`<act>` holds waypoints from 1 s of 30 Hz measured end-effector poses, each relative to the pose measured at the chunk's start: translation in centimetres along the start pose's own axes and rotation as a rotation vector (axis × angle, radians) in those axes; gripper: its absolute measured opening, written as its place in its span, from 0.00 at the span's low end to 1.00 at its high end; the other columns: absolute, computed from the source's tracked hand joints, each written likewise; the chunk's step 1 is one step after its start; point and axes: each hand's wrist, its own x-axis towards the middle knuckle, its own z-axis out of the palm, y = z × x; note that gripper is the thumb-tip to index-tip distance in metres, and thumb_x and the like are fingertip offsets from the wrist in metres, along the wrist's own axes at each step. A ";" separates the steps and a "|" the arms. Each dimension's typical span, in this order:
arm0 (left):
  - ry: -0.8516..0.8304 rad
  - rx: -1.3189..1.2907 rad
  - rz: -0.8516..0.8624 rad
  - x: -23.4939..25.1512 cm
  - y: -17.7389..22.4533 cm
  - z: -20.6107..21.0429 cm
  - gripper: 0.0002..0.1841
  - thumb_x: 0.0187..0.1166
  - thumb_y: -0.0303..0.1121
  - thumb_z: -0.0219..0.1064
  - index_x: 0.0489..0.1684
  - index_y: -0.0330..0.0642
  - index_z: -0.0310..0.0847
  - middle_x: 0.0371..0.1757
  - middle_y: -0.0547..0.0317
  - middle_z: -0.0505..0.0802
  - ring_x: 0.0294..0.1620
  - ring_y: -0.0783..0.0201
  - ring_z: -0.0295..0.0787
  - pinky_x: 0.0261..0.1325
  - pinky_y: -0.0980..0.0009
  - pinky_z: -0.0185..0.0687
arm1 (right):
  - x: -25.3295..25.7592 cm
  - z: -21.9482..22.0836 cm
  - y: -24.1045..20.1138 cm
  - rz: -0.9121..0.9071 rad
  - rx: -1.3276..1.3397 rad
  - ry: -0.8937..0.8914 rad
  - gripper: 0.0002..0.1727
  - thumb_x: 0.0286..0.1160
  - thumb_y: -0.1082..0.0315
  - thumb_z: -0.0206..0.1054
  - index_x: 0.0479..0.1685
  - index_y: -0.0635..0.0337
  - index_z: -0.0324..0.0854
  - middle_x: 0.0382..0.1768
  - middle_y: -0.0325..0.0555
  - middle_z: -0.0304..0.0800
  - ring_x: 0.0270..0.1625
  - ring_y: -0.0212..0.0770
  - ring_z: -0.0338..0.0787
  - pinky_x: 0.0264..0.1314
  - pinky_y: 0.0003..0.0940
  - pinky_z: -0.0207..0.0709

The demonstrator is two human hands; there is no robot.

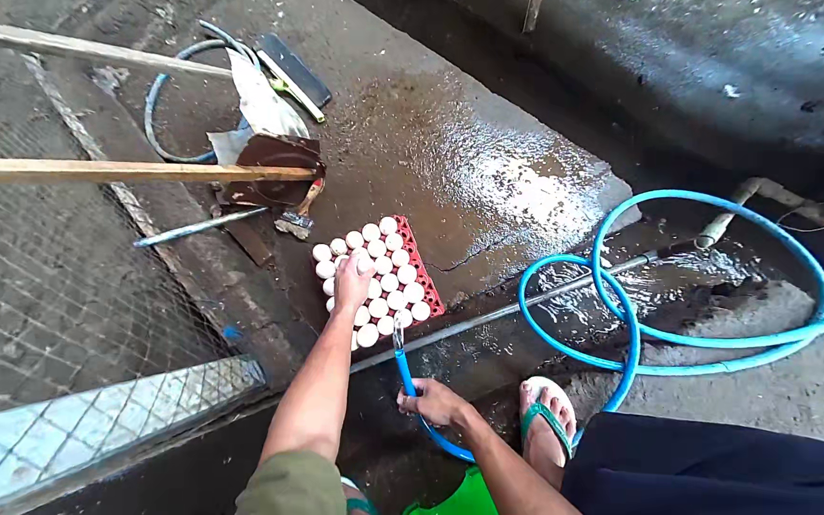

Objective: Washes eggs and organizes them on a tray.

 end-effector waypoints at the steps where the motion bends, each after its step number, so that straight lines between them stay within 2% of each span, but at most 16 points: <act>1: -0.012 0.037 0.001 -0.1 0.3 0.3 0.29 0.82 0.38 0.69 0.79 0.34 0.72 0.75 0.32 0.79 0.75 0.35 0.77 0.77 0.38 0.70 | 0.1 0.0 0.0 -0.001 -0.008 0.000 0.16 0.89 0.55 0.61 0.62 0.55 0.82 0.45 0.42 0.87 0.31 0.31 0.78 0.34 0.31 0.71; 3: -0.030 0.094 0.010 -0.4 0.8 0.8 0.29 0.83 0.37 0.67 0.81 0.32 0.69 0.76 0.30 0.77 0.76 0.34 0.76 0.78 0.39 0.70 | 0.3 0.1 -0.1 -0.002 -0.010 -0.005 0.16 0.89 0.56 0.61 0.62 0.56 0.82 0.47 0.43 0.88 0.35 0.33 0.80 0.40 0.34 0.74; 6: -0.024 0.119 0.009 -0.9 0.5 1.0 0.30 0.86 0.38 0.63 0.84 0.32 0.65 0.78 0.29 0.75 0.77 0.34 0.75 0.80 0.41 0.69 | 0.5 0.2 -0.1 -0.001 -0.018 -0.004 0.16 0.89 0.56 0.61 0.63 0.56 0.82 0.47 0.44 0.88 0.37 0.34 0.81 0.42 0.35 0.75; 9: -0.027 0.127 -0.015 -1.1 0.3 0.3 0.29 0.86 0.40 0.65 0.82 0.33 0.68 0.74 0.29 0.79 0.75 0.35 0.78 0.78 0.41 0.70 | 0.7 0.2 0.1 0.004 -0.023 -0.005 0.17 0.89 0.56 0.61 0.63 0.56 0.82 0.48 0.45 0.88 0.38 0.35 0.82 0.44 0.37 0.76; 14: -0.038 0.140 -0.072 -0.9 0.5 -0.1 0.29 0.84 0.44 0.67 0.78 0.35 0.73 0.66 0.31 0.87 0.71 0.36 0.82 0.77 0.40 0.71 | 0.9 0.4 0.3 -0.006 -0.022 -0.006 0.16 0.89 0.55 0.61 0.62 0.55 0.82 0.47 0.44 0.87 0.36 0.34 0.81 0.41 0.35 0.75; 16: -0.026 0.133 -0.094 -0.8 0.7 0.1 0.28 0.83 0.43 0.68 0.76 0.34 0.75 0.65 0.31 0.88 0.71 0.35 0.82 0.76 0.40 0.71 | 0.7 0.3 0.2 -0.009 -0.020 -0.003 0.16 0.89 0.56 0.61 0.62 0.56 0.82 0.47 0.44 0.87 0.38 0.35 0.81 0.43 0.36 0.75; 18: -0.012 0.145 -0.091 -0.6 0.5 0.5 0.27 0.82 0.43 0.69 0.74 0.35 0.78 0.68 0.32 0.85 0.72 0.36 0.80 0.77 0.40 0.71 | 0.6 0.3 0.2 -0.002 -0.024 0.005 0.16 0.89 0.55 0.61 0.63 0.56 0.82 0.48 0.45 0.88 0.40 0.36 0.82 0.45 0.38 0.76; 20: -0.015 0.172 -0.118 -0.3 0.3 0.5 0.28 0.81 0.45 0.70 0.76 0.37 0.77 0.74 0.31 0.79 0.74 0.36 0.78 0.76 0.40 0.72 | 0.5 0.2 0.2 -0.004 -0.032 0.011 0.17 0.89 0.55 0.61 0.63 0.55 0.82 0.49 0.45 0.88 0.41 0.37 0.83 0.47 0.40 0.76; 23: -0.042 0.227 -0.169 -0.1 0.7 0.2 0.30 0.81 0.48 0.69 0.80 0.43 0.75 0.78 0.31 0.74 0.74 0.35 0.78 0.73 0.39 0.75 | 0.4 0.1 0.0 -0.002 -0.033 0.007 0.17 0.89 0.55 0.60 0.63 0.55 0.82 0.49 0.45 0.88 0.41 0.36 0.82 0.47 0.38 0.75; 27: -0.100 0.213 -0.160 -0.1 0.7 -0.5 0.30 0.85 0.48 0.64 0.82 0.41 0.72 0.81 0.29 0.72 0.75 0.34 0.76 0.75 0.38 0.72 | 0.4 0.1 0.0 0.000 -0.027 0.016 0.17 0.90 0.54 0.60 0.64 0.54 0.81 0.49 0.44 0.88 0.38 0.34 0.82 0.43 0.36 0.75; 30: -0.104 0.167 -0.114 -0.5 0.4 -1.0 0.29 0.83 0.44 0.66 0.80 0.38 0.74 0.80 0.30 0.73 0.77 0.35 0.74 0.78 0.40 0.70 | 0.4 -0.1 0.3 -0.007 -0.017 0.017 0.18 0.90 0.55 0.59 0.65 0.55 0.81 0.51 0.46 0.89 0.43 0.37 0.84 0.48 0.40 0.77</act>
